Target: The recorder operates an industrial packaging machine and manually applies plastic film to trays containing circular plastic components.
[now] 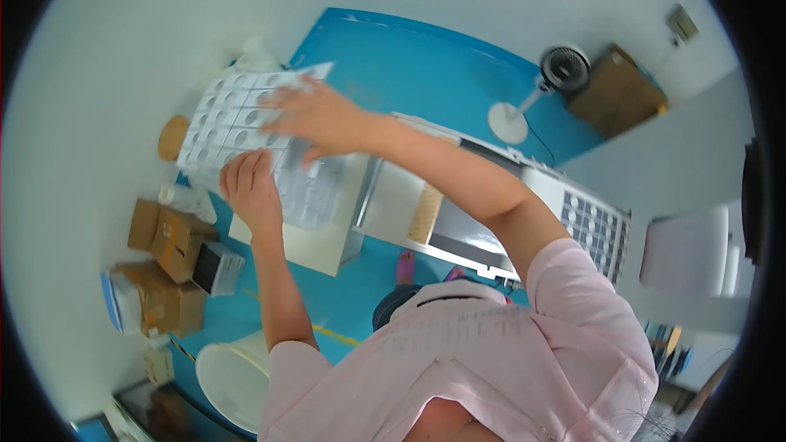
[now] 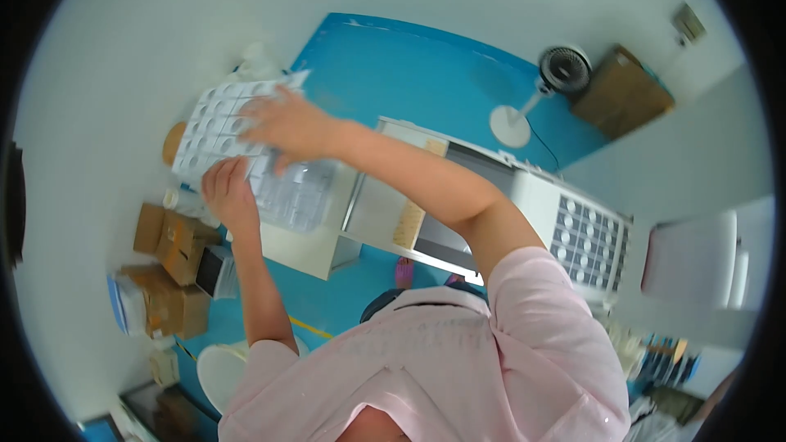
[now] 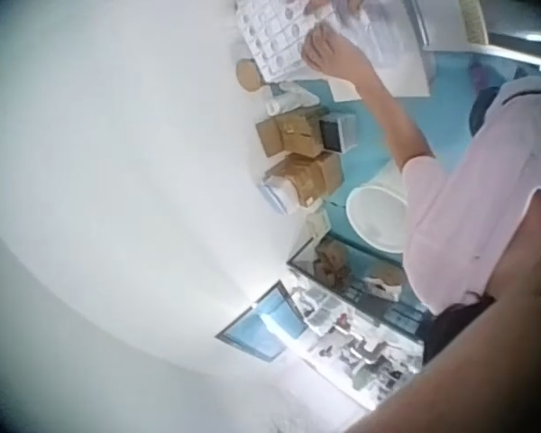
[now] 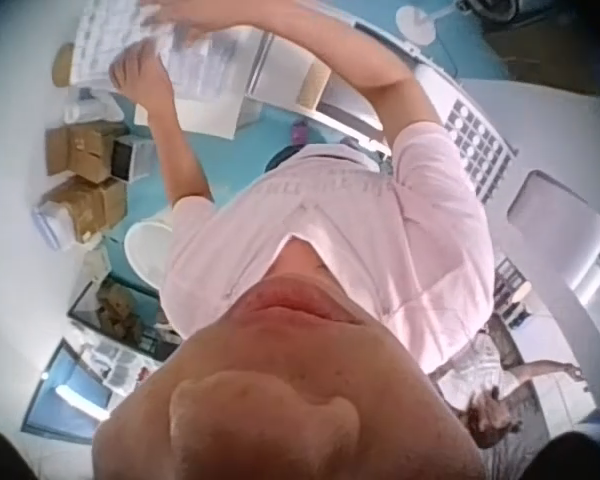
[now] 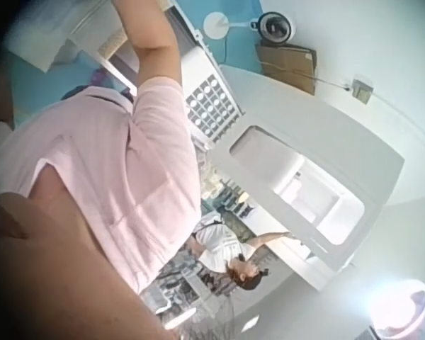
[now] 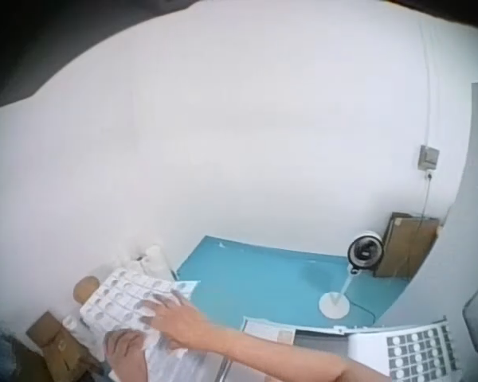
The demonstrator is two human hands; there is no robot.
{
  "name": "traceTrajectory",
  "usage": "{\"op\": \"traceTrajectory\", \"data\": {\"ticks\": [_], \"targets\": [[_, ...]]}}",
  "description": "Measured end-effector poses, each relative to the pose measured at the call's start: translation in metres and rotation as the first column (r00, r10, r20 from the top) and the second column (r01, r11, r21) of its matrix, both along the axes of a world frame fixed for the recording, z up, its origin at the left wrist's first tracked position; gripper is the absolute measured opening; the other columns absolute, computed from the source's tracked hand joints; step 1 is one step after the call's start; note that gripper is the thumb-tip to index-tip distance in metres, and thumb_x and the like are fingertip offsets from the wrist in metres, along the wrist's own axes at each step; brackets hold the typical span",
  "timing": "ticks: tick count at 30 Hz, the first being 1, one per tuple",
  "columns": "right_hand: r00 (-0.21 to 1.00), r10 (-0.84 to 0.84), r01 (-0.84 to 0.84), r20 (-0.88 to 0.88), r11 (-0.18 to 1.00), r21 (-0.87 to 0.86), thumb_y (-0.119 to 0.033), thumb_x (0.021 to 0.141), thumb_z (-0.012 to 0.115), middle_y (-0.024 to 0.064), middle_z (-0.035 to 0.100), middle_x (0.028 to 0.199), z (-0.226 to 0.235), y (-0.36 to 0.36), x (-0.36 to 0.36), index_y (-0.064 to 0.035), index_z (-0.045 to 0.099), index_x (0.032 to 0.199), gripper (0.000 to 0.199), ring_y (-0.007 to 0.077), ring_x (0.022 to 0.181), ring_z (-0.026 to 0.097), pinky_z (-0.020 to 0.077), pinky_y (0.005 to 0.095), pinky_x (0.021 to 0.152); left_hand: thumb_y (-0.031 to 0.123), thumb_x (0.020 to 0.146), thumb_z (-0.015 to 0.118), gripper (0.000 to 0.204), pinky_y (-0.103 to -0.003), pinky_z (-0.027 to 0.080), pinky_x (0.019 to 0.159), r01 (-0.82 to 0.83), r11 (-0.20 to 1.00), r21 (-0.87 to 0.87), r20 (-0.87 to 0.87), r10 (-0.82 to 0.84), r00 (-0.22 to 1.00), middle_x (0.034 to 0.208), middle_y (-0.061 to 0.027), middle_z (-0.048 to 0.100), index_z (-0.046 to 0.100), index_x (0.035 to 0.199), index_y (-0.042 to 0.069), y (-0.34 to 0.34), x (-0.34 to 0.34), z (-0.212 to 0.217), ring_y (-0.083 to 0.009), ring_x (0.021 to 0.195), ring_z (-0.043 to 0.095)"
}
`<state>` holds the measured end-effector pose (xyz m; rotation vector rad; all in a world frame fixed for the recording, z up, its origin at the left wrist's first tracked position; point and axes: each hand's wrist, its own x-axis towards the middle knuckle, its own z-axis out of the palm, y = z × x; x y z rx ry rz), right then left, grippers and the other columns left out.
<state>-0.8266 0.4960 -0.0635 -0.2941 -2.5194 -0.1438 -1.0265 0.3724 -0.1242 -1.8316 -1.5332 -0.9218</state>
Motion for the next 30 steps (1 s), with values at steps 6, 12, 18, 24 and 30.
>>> {"op": "traceTrajectory", "data": {"ticks": [6,12,18,24,30], "targets": [[0.879,-0.199,0.009,-0.433,0.915,-0.403,-0.013,0.090,0.065,0.0026,0.071,0.105,0.012,-0.060,0.114,-0.0114,0.066,0.106,0.016,0.0193,0.102,0.067,0.0488,0.0372,0.098,0.052,0.080,0.079,0.081,-0.047,0.041,0.096,-0.316,0.761,0.567,0.268,0.193,0.944,0.115,-0.0098,0.052,0.044,0.132,0.000,-0.005,0.056,0.040,-0.0299,0.109,0.052],[0.563,-0.750,-0.332,-0.347,0.180,-0.926,-0.024,0.104,0.052,0.0056,0.069,0.096,-0.038,-0.136,0.266,0.0001,0.063,0.109,0.027,0.0128,0.087,0.065,0.0509,0.0290,0.081,0.032,0.092,0.070,0.031,-0.028,0.050,0.073,0.474,0.833,-0.285,0.952,0.187,0.244,0.083,-0.0026,0.059,0.064,0.097,0.002,0.000,0.110,-0.067,-0.0142,0.076,0.057],[0.239,-0.952,0.368,0.191,-0.093,-0.925,-0.031,0.092,0.069,0.0023,0.063,0.070,-0.177,-0.190,0.415,-0.0022,0.070,0.086,0.029,0.0089,0.066,0.056,0.0471,0.0280,0.060,0.034,0.099,0.061,0.043,-0.031,0.034,0.054,0.696,0.501,-0.515,0.842,0.142,0.521,0.062,0.0011,0.043,0.053,0.071,0.003,-0.013,0.254,-0.155,-0.0096,0.060,0.039],[0.047,-0.972,0.221,0.230,-0.215,-0.951,-0.031,0.080,0.080,0.0078,0.068,0.067,-0.233,-0.192,0.488,-0.0002,0.071,0.079,0.032,0.0171,0.059,0.063,0.0489,0.0328,0.057,0.039,0.098,0.061,0.046,-0.032,0.037,0.055,0.671,0.405,-0.621,0.736,0.006,0.677,0.058,-0.0042,0.048,0.066,0.077,-0.002,-0.003,0.323,-0.174,-0.0124,0.058,0.043],[0.094,-0.965,0.341,0.247,-0.201,-0.918,-0.033,0.080,0.081,0.0082,0.069,0.067,-0.248,-0.172,0.496,0.0001,0.070,0.076,0.035,0.0175,0.059,0.065,0.0498,0.0319,0.058,0.041,0.098,0.060,0.047,-0.033,0.035,0.052,0.614,0.433,-0.660,0.702,0.064,0.709,0.056,-0.0037,0.046,0.065,0.077,-0.001,0.010,0.329,-0.184,-0.0119,0.054,0.043]]}}
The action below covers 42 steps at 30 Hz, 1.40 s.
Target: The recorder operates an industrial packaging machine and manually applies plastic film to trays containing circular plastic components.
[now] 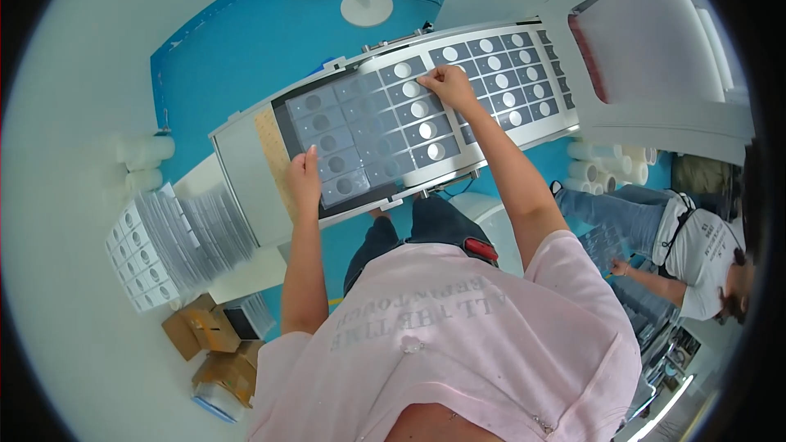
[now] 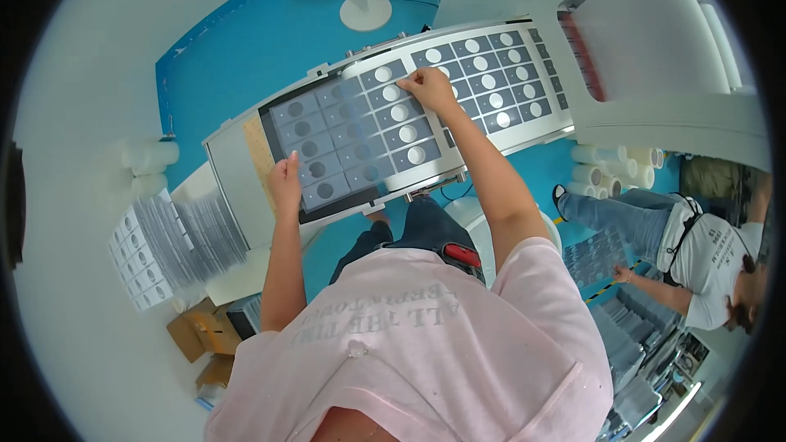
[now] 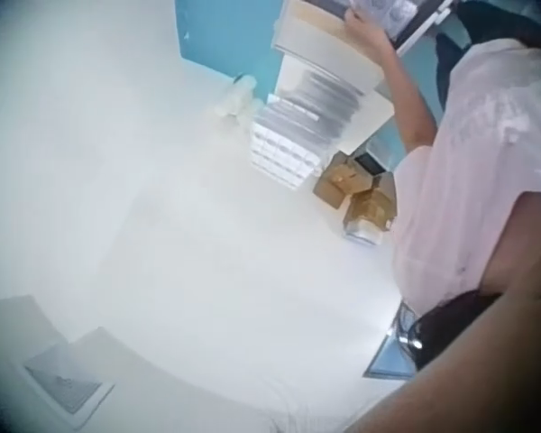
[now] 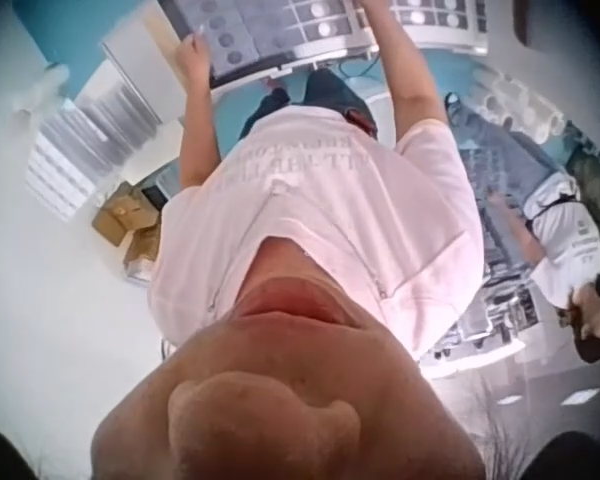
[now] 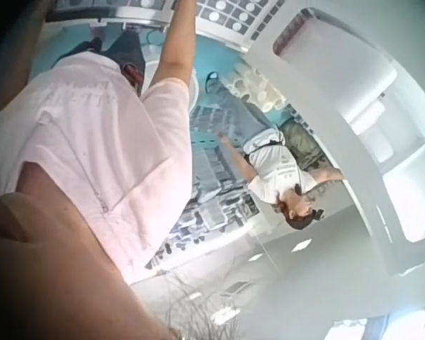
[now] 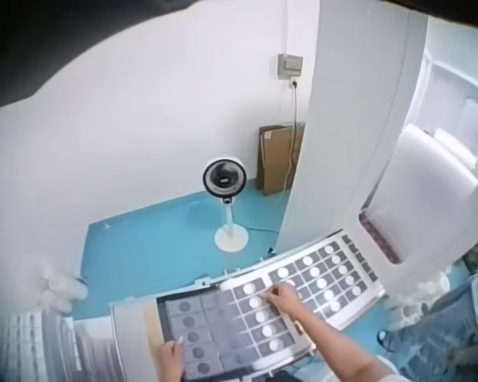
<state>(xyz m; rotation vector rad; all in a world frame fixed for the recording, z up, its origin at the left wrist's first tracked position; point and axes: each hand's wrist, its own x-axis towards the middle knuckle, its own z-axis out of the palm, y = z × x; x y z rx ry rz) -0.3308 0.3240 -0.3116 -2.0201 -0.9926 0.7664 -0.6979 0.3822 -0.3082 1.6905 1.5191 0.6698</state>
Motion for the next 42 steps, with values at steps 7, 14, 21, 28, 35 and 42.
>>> {"op": "traceTrajectory", "data": {"ticks": [7,14,21,28,35,42], "targets": [[0.997,0.037,-0.039,-0.064,0.999,-0.026,-0.027,0.084,0.079,0.0033,0.066,0.069,0.007,0.011,-0.001,-0.0004,0.068,0.080,0.030,0.0097,0.061,0.060,0.0476,0.0268,0.058,0.041,0.098,0.058,0.047,-0.037,0.039,0.057,0.010,0.994,-0.111,-0.047,-0.015,0.999,0.058,-0.0109,0.049,0.064,0.077,-0.002,0.003,-0.006,-0.005,-0.0195,0.056,0.047],[0.995,0.029,-0.027,-0.097,0.999,0.026,-0.028,0.082,0.081,0.0067,0.068,0.069,-0.001,0.011,0.002,0.0009,0.069,0.081,0.031,0.0135,0.061,0.064,0.0500,0.0282,0.059,0.041,0.097,0.061,0.047,-0.030,0.038,0.047,0.024,0.998,-0.056,-0.012,-0.024,1.000,0.054,-0.0003,0.044,0.067,0.078,-0.002,0.004,-0.007,-0.010,-0.0100,0.048,0.045],[0.994,0.040,-0.039,-0.101,0.999,0.011,-0.026,0.084,0.080,0.0023,0.065,0.068,-0.003,0.014,0.002,0.0001,0.068,0.082,0.029,0.0085,0.060,0.059,0.0463,0.0244,0.055,0.043,0.096,0.060,0.048,-0.038,0.039,0.056,0.044,0.997,-0.058,-0.089,-0.049,0.995,0.058,-0.0148,0.053,0.068,0.081,-0.001,0.010,-0.006,-0.016,-0.0240,0.053,0.050],[0.998,0.063,-0.064,-0.022,0.997,-0.044,-0.030,0.082,0.081,0.0046,0.066,0.068,0.003,0.021,-0.004,0.0011,0.068,0.081,0.033,0.0110,0.059,0.061,0.0477,0.0277,0.053,0.043,0.096,0.060,0.049,-0.037,0.039,0.057,0.048,0.999,0.013,-0.159,-0.046,0.986,0.055,-0.0108,0.049,0.068,0.078,-0.002,0.011,-0.006,-0.009,-0.0207,0.055,0.050],[0.892,0.000,0.023,0.452,0.999,-0.046,-0.035,0.073,0.083,0.0154,0.067,0.073,0.020,0.009,-0.020,-0.0020,0.065,0.077,0.038,0.0354,0.072,0.065,0.0503,0.0434,0.065,0.036,0.091,0.067,0.044,-0.044,0.049,0.085,0.117,0.903,0.414,-0.589,0.168,0.791,0.115,-0.0191,0.062,0.060,0.112,-0.001,-0.010,0.037,0.033,-0.0373,0.101,0.059],[0.857,-0.052,0.083,0.513,0.996,-0.038,-0.022,0.086,0.066,0.0192,0.068,0.092,0.010,0.019,-0.033,-0.0011,0.065,0.090,0.021,0.0367,0.084,0.069,0.0552,0.0467,0.071,0.043,0.086,0.067,0.079,-0.052,0.023,0.116,0.682,0.650,0.334,-0.547,-0.456,0.702,0.150,-0.0211,0.039,0.038,0.144,-0.004,-0.005,0.180,0.011,-0.0372,0.142,0.031]]}}
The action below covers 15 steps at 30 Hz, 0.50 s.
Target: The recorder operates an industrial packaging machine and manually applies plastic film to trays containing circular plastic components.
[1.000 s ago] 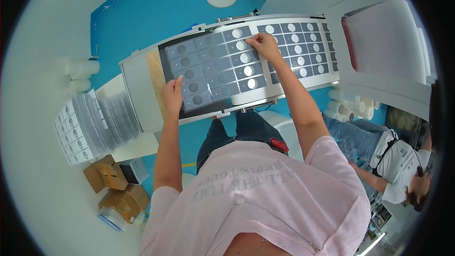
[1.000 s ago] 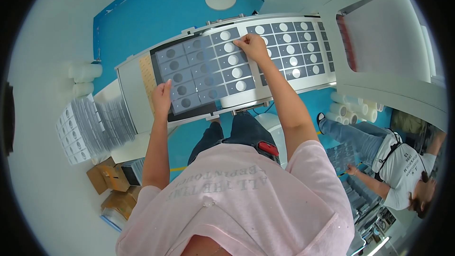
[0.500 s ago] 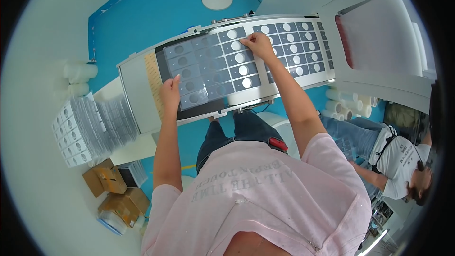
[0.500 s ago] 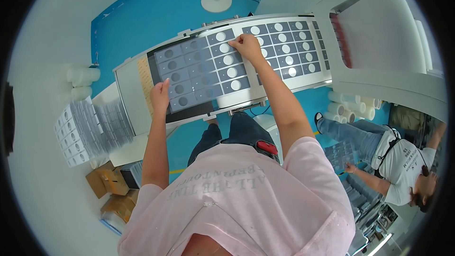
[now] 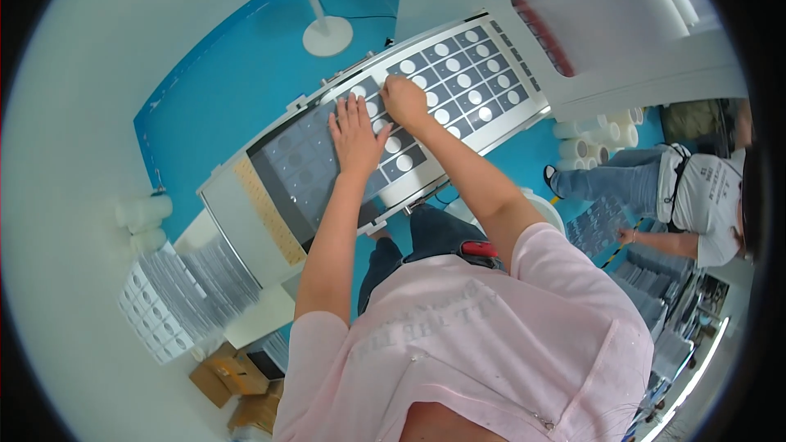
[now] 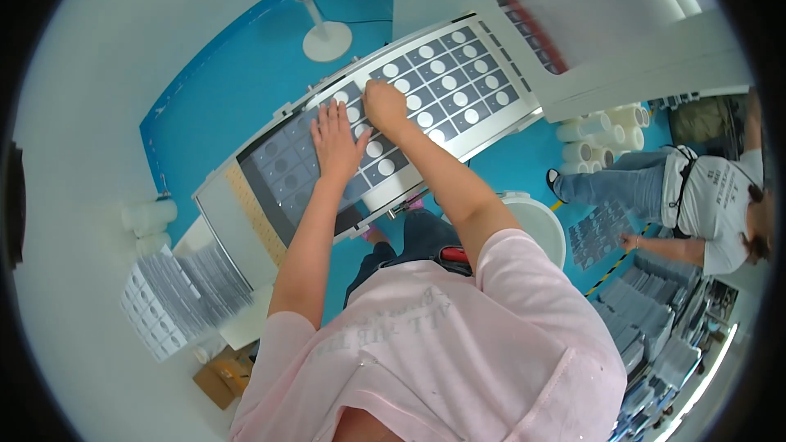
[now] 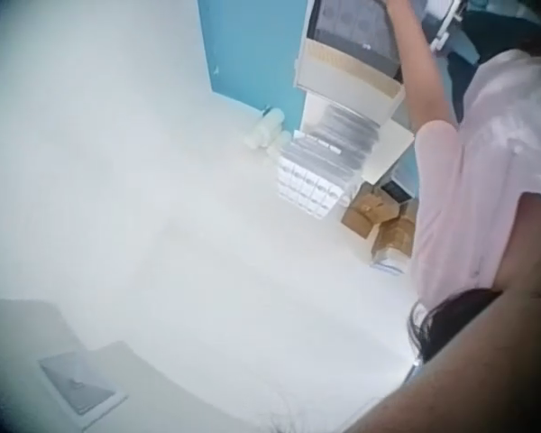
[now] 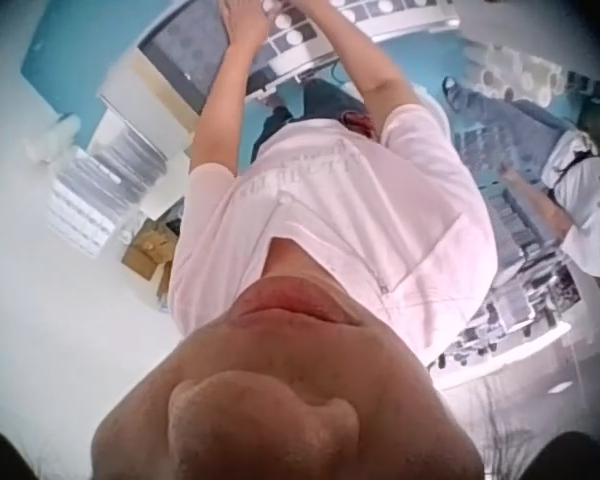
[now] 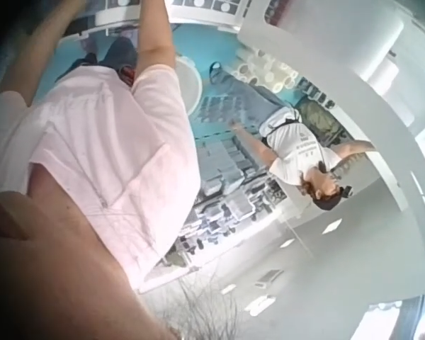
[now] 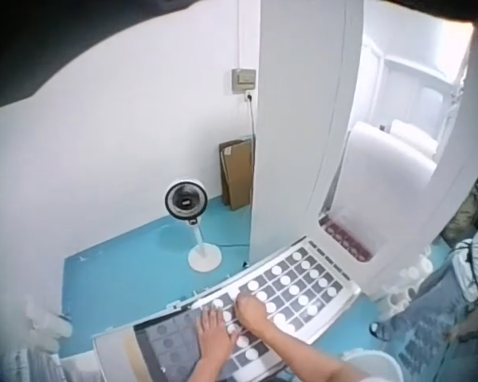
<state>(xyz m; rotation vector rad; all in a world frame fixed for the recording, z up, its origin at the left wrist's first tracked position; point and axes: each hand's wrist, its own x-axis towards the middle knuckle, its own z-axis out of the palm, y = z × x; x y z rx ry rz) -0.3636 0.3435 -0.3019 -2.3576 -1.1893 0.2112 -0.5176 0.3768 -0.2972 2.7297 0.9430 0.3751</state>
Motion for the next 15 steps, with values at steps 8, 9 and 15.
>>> {"op": "traceTrajectory", "data": {"ticks": [8,9,15], "targets": [[0.856,0.388,-0.466,0.341,0.865,0.185,-0.016,0.073,0.067,0.0128,0.061,0.087,-0.011,-0.026,0.009,-0.0033,0.064,0.087,0.019,0.0324,0.086,0.063,0.0521,0.0424,0.071,0.052,0.083,0.065,0.097,-0.056,0.009,0.119,0.107,0.994,0.030,-0.227,-0.098,0.969,0.161,-0.0191,0.019,0.026,0.152,-0.004,-0.009,0.033,-0.010,-0.0366,0.151,0.012],[0.862,0.369,-0.453,0.349,0.868,0.201,-0.016,0.073,0.067,0.0128,0.061,0.087,-0.008,-0.027,0.004,-0.0033,0.064,0.087,0.019,0.0324,0.086,0.063,0.0521,0.0424,0.071,0.052,0.083,0.065,0.097,-0.056,0.009,0.119,0.122,0.991,0.050,-0.229,-0.108,0.968,0.161,-0.0191,0.019,0.026,0.152,-0.004,-0.007,0.030,-0.013,-0.0366,0.151,0.012],[0.941,0.334,-0.338,0.053,0.924,0.181,-0.010,0.071,0.069,0.0129,0.062,0.091,0.024,-0.076,-0.018,-0.0036,0.067,0.096,0.025,0.0334,0.094,0.062,0.0513,0.0439,0.079,0.057,0.084,0.061,0.099,-0.057,0.011,0.119,0.081,0.993,0.084,-0.277,-0.055,0.959,0.161,-0.0204,0.019,0.024,0.152,-0.005,-0.006,0.021,-0.027,-0.0382,0.151,0.012]]}}
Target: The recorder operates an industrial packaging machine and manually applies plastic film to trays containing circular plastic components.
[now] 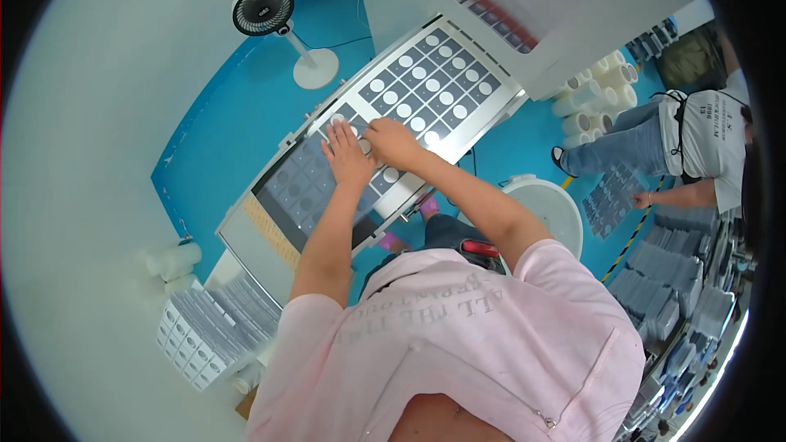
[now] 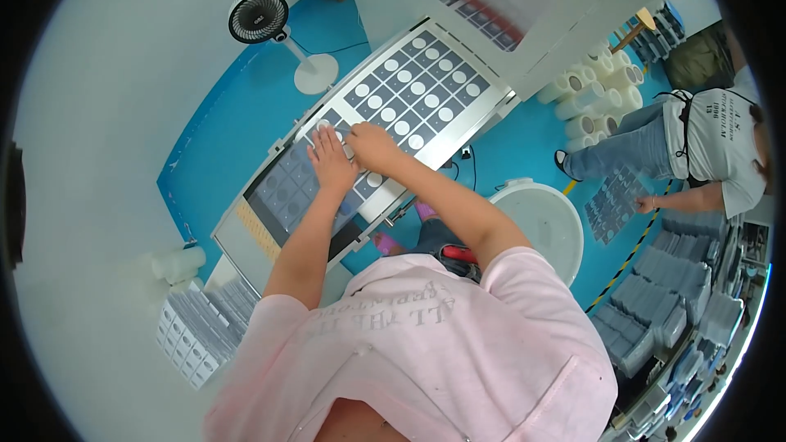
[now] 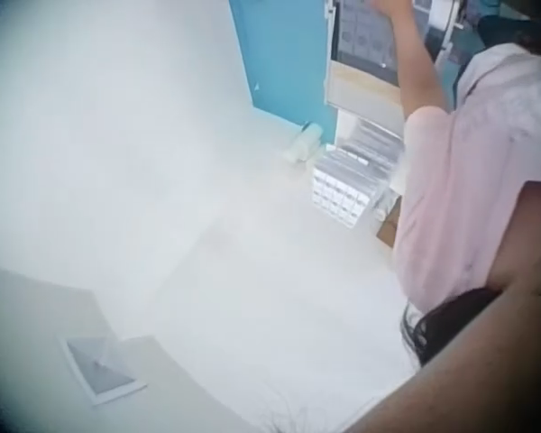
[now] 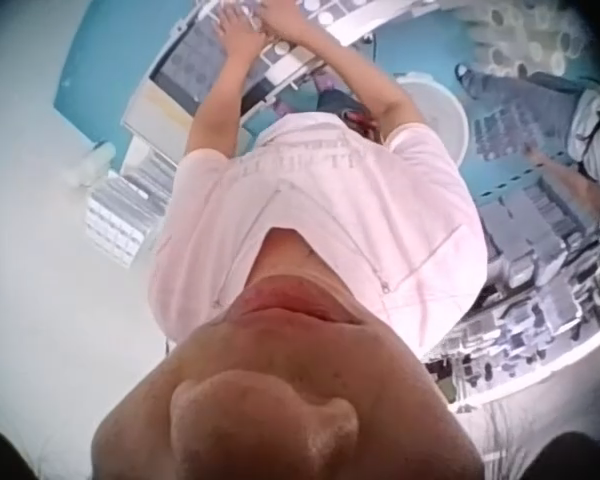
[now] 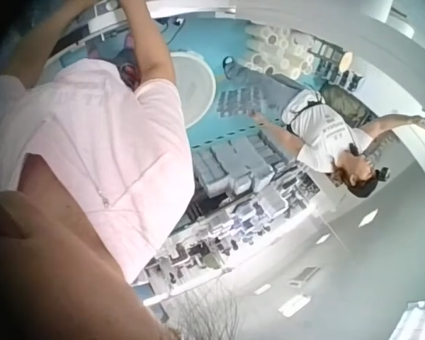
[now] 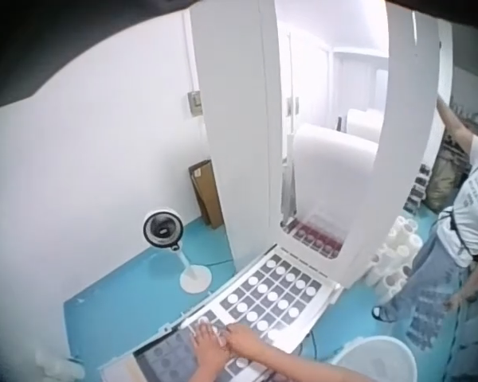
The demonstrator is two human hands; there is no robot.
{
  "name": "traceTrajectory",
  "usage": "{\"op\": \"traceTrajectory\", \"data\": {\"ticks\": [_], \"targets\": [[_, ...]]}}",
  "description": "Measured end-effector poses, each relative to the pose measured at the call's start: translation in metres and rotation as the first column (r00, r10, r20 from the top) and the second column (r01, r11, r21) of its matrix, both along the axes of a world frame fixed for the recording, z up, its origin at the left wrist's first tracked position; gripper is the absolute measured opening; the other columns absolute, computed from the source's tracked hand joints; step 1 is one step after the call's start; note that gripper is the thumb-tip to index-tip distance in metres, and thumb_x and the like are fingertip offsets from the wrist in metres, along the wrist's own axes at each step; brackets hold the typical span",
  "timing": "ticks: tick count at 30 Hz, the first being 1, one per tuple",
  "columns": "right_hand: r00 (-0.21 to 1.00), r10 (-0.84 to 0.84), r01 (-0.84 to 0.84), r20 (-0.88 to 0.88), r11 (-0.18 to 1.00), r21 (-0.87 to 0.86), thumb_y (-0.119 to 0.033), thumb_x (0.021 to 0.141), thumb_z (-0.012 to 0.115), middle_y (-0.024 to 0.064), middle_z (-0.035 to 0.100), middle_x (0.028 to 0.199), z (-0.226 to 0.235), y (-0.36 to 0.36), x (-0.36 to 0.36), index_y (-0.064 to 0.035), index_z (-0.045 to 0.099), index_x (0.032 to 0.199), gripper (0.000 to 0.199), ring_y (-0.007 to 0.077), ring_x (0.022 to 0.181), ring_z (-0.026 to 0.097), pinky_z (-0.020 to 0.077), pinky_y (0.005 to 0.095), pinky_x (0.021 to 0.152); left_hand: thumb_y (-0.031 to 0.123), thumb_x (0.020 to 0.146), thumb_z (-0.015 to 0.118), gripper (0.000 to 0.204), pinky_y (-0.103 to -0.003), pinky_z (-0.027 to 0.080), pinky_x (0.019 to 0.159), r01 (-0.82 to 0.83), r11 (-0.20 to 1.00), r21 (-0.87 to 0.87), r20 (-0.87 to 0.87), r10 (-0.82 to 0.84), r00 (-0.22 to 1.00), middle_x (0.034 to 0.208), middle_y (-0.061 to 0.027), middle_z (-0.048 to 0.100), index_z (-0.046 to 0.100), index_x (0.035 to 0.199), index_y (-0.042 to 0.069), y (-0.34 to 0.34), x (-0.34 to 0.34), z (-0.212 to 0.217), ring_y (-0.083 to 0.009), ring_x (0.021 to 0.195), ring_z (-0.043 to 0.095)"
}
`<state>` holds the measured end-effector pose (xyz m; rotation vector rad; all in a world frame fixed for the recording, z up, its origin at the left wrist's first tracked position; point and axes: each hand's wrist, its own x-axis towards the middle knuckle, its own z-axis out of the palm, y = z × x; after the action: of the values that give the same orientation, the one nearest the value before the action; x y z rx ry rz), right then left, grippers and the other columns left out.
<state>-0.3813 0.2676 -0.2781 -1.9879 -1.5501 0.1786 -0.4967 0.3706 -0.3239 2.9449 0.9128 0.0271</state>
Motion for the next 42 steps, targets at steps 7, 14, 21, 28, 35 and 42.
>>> {"op": "traceTrajectory", "data": {"ticks": [7,14,21,28,35,42], "targets": [[0.912,-0.352,0.362,-0.211,0.932,0.008,-0.006,0.086,0.063,0.0134,0.065,0.100,0.038,-0.142,0.058,-0.0035,0.066,0.105,0.019,0.0309,0.091,0.065,0.0527,0.0390,0.079,0.058,0.092,0.054,0.090,-0.059,0.024,0.112,0.033,0.993,0.114,0.213,-0.057,0.975,0.148,-0.0262,0.038,0.029,0.148,-0.008,0.007,0.002,-0.006,-0.0414,0.140,0.032],[0.972,-0.152,0.160,-0.178,0.987,0.030,-0.008,0.083,0.067,0.0135,0.062,0.101,0.024,-0.060,0.030,-0.0054,0.063,0.110,0.027,0.0319,0.097,0.062,0.0503,0.0401,0.083,0.013,0.084,0.068,0.063,-0.046,0.044,0.094,-0.066,0.869,-0.490,0.537,0.361,0.762,0.111,-0.0209,0.056,0.039,0.137,-0.005,0.057,0.022,0.023,-0.0369,0.105,0.055],[0.978,-0.202,0.207,-0.044,0.958,0.199,-0.007,0.076,0.070,0.0077,0.062,0.101,-0.028,0.064,0.010,-0.0095,0.065,0.102,0.027,0.0307,0.098,0.058,0.0465,0.0415,0.084,0.014,0.083,0.069,0.047,-0.047,0.043,0.098,-0.123,0.989,-0.076,0.470,0.145,0.870,0.119,-0.0141,0.059,0.057,0.126,0.001,0.028,0.001,-0.004,-0.0346,0.116,0.052],[0.997,-0.047,0.033,0.064,0.976,0.215,-0.008,0.075,0.068,0.0015,0.060,0.088,-0.053,0.055,-0.014,-0.0127,0.070,0.097,0.023,0.0236,0.092,0.058,0.0421,0.0391,0.087,0.009,0.084,0.067,0.040,-0.046,0.044,0.103,-0.127,0.985,-0.114,0.530,0.169,0.831,0.128,-0.0152,0.058,0.059,0.122,0.000,0.025,-0.012,-0.009,-0.0358,0.125,0.051],[0.991,-0.122,0.115,0.062,0.987,0.117,-0.010,0.078,0.067,0.0017,0.061,0.093,-0.057,0.053,-0.021,-0.0112,0.069,0.104,0.025,0.0231,0.095,0.058,0.0411,0.0394,0.091,0.009,0.087,0.066,0.036,-0.047,0.044,0.101,-0.115,0.985,-0.130,0.540,0.168,0.825,0.126,-0.0144,0.058,0.060,0.122,0.002,0.024,-0.007,-0.014,-0.0368,0.125,0.053],[0.988,-0.137,0.127,0.069,0.984,0.125,-0.005,0.075,0.070,0.0013,0.062,0.094,-0.054,0.056,-0.020,-0.0111,0.069,0.104,0.029,0.0243,0.092,0.057,0.0407,0.0384,0.086,0.010,0.085,0.067,0.036,-0.047,0.044,0.103,-0.120,0.978,-0.168,0.522,0.192,0.831,0.127,-0.0140,0.057,0.061,0.120,0.002,0.025,-0.008,-0.017,-0.0342,0.124,0.052]]}}
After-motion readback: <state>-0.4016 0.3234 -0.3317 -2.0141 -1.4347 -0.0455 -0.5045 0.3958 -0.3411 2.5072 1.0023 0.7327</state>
